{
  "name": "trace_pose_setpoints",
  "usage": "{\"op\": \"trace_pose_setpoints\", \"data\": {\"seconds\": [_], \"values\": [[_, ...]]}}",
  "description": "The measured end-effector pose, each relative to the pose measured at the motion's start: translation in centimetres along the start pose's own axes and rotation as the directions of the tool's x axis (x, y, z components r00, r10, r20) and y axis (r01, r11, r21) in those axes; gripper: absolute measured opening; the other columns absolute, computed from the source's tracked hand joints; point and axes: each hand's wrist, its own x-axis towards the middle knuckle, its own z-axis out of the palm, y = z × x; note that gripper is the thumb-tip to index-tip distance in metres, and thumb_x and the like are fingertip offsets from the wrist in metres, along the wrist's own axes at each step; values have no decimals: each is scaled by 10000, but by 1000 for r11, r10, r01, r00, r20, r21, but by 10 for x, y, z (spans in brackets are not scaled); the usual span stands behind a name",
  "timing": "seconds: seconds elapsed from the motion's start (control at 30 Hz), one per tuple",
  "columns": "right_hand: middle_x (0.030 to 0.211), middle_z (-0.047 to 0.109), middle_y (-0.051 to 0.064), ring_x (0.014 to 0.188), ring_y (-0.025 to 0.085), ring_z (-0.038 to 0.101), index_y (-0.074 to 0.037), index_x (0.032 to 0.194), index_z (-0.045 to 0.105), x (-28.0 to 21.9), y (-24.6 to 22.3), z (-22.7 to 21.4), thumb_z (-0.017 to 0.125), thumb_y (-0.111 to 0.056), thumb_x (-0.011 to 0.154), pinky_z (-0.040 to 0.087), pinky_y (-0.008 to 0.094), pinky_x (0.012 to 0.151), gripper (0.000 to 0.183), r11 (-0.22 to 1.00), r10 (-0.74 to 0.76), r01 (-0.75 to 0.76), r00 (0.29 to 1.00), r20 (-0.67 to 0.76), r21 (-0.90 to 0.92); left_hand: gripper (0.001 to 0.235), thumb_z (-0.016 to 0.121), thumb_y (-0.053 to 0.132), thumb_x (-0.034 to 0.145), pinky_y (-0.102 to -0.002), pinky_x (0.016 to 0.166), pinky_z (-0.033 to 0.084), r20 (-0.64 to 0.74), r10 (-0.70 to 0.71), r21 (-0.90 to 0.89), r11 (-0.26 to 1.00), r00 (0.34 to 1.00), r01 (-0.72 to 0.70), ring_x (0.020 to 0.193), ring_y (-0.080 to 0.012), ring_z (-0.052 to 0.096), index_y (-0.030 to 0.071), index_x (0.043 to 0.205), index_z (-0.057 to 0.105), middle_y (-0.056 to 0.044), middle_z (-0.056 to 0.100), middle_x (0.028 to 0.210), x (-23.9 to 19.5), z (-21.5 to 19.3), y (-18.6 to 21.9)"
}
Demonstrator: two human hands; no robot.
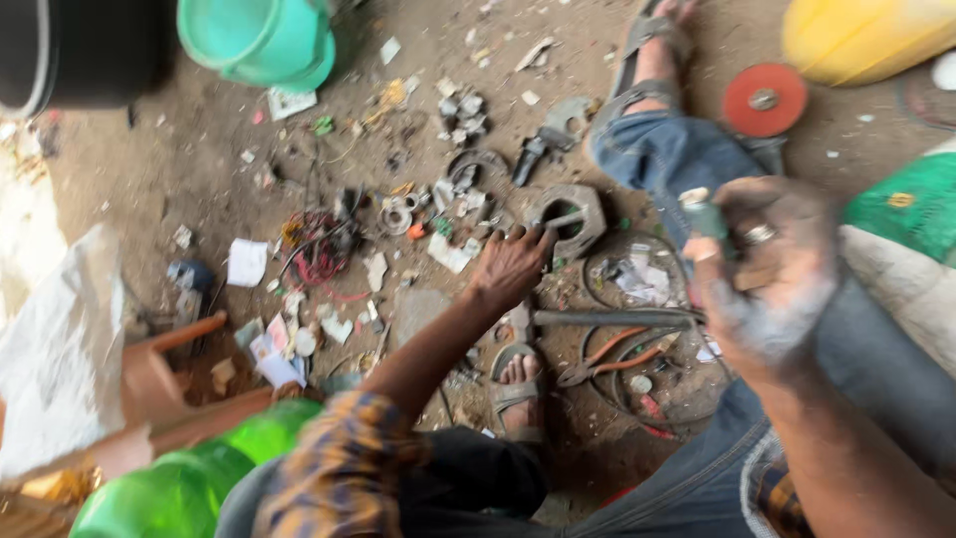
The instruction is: The person sits on the ground and uses a screwdriver to adjust a small mechanical part, then uses a hammer to tap it into place. The person continues to manipulate the part with both hands.
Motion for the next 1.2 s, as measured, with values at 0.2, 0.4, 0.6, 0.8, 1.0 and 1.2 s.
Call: {"op": "trace_pose_setpoints", "data": {"seconds": [0.2,0.4,0.6,0.8,1.0,1.2], "values": [[1243,559,103,1050,119,624,50,1327,485,-3,12,-6,703,-32,1048,573,239,893,363,997,-79,79,996,42,13,567,719,110,925,-523,1053,416,251,-20,99,995,968,-6,1210,-279,582,77,1429,462,-146,581,1371,27,48,-1],[1285,557,105,1087,129,622,59,1333,512,-2,14,-8,709,-55,1058,571,254,948,357,996,-89,88,995,47,22,690,769,191,852,-523,1044,398,350,-79,156,987,933,25,1238,-287,545,93,1444,431,-133,554,1395,28,52,-7],[1271,552,110,1059,121,612,49,1333,552,-2,11,-8,646,-47,1071,551,248,923,295,999,-20,24,992,123,-27,585,764,132,917,-549,1103,408,61,-152,-21,988,987,153,1259,-272,599,128,1448,518,-119,613,1403,16,69,-13],[1116,739,127,802,157,621,-22,1342,556,0,5,-2,591,-75,1039,480,258,638,309,948,317,-314,915,251,-53,974,978,277,647,-665,1022,362,-167,-192,-556,829,967,68,1282,-516,482,-95,1376,450,-346,544,1359,-37,5,-15],[1241,724,205,1135,253,729,-106,1355,396,-16,-7,11,584,-35,1068,643,365,907,351,902,-49,-149,897,439,405,713,874,76,757,-332,1028,553,58,-252,-969,219,966,116,1150,-138,656,35,1395,557,-65,721,1221,-168,-104,46],[1170,721,231,1107,312,752,-129,1446,387,-60,-18,23,652,42,966,639,463,947,575,855,-91,-184,867,491,484,651,849,53,813,-303,994,546,217,-164,-947,-275,962,167,1091,-104,605,48,1368,510,-18,634,1154,-229,-132,109]]}}
